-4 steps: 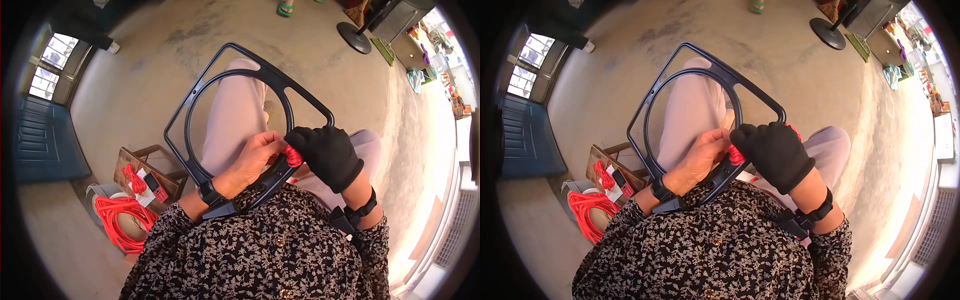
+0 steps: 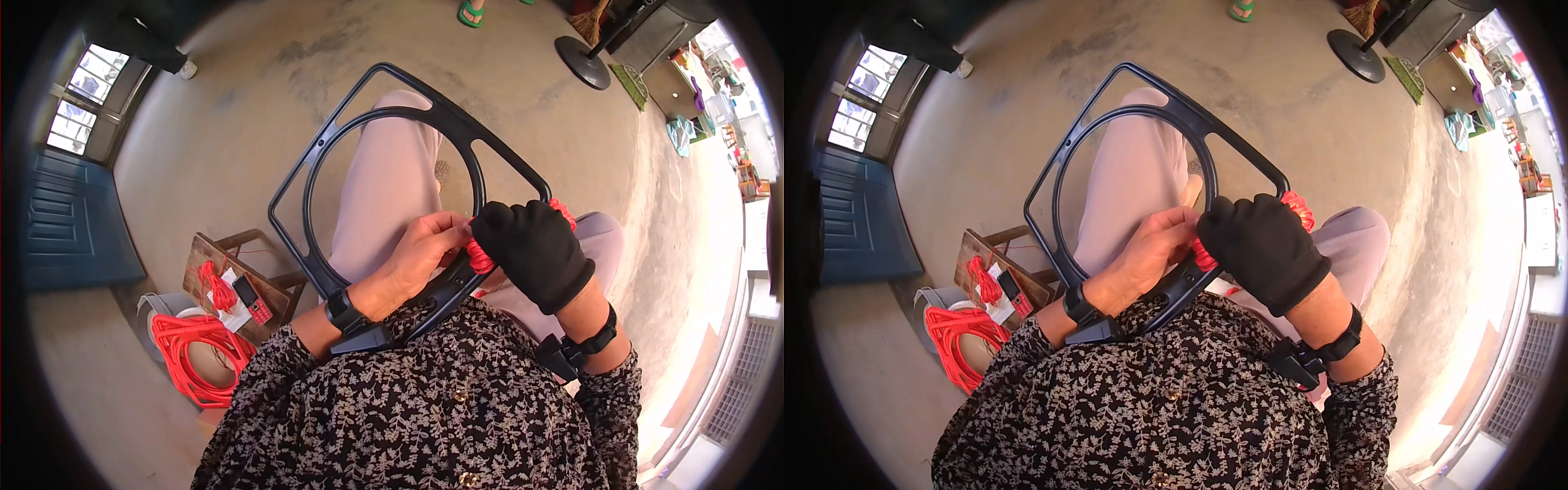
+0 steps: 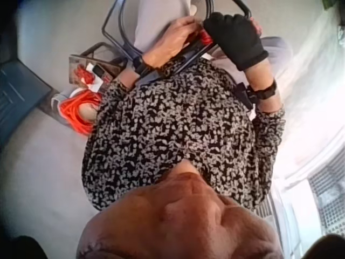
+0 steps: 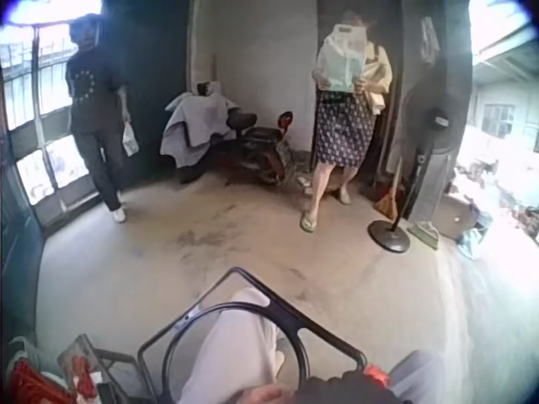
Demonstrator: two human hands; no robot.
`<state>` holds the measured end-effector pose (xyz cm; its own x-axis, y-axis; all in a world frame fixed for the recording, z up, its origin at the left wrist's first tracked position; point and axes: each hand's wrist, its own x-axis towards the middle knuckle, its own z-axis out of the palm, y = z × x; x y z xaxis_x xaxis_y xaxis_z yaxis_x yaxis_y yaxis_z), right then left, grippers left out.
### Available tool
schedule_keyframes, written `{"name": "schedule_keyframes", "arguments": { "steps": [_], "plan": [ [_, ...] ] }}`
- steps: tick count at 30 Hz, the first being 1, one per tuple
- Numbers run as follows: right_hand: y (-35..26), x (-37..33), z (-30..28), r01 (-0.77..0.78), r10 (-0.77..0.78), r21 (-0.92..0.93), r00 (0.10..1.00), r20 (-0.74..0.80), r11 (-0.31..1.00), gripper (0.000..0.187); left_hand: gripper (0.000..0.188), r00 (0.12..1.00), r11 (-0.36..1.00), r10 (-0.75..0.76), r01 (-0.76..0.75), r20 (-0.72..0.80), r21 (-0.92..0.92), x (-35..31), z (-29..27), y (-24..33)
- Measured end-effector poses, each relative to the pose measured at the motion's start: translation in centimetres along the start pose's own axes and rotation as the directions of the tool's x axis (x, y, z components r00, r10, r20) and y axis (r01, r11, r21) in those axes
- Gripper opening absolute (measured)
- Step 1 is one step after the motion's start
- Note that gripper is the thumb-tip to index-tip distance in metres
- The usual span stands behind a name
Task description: The recorder is winding a red ribbon around a circular part of a black plastic frame.
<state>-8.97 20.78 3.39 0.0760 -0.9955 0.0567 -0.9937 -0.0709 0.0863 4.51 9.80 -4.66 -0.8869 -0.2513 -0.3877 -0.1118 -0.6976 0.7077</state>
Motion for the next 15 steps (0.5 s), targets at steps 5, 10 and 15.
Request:
{"name": "schedule_keyframes", "arguments": {
  "steps": [5, 10, 15],
  "plan": [
    [0.58, -0.12, -0.05, 0.100, -0.098, 0.014, 0.989, -0.106, 0.995, 0.004, 0.015, 1.000, 1.000, -0.018, 0.018, -0.005, -0.018, -0.10, 0.10, 0.04],
    [0.98, 0.19, -0.17, 0.079, -0.069, 0.102, 0.993, -0.098, 0.992, 0.003, 0.014, 1.000, 0.999, -0.011, 0.012, 0.023, -0.052, -0.16, 0.31, 0.21],
    [0.60, 0.19, 0.08, 0.098, -0.099, -0.048, 0.995, -0.017, 0.994, 0.002, 0.010, 0.999, 0.997, -0.026, 0.028, 0.027, -0.065, -0.04, -0.25, -0.13]
  ]
}}
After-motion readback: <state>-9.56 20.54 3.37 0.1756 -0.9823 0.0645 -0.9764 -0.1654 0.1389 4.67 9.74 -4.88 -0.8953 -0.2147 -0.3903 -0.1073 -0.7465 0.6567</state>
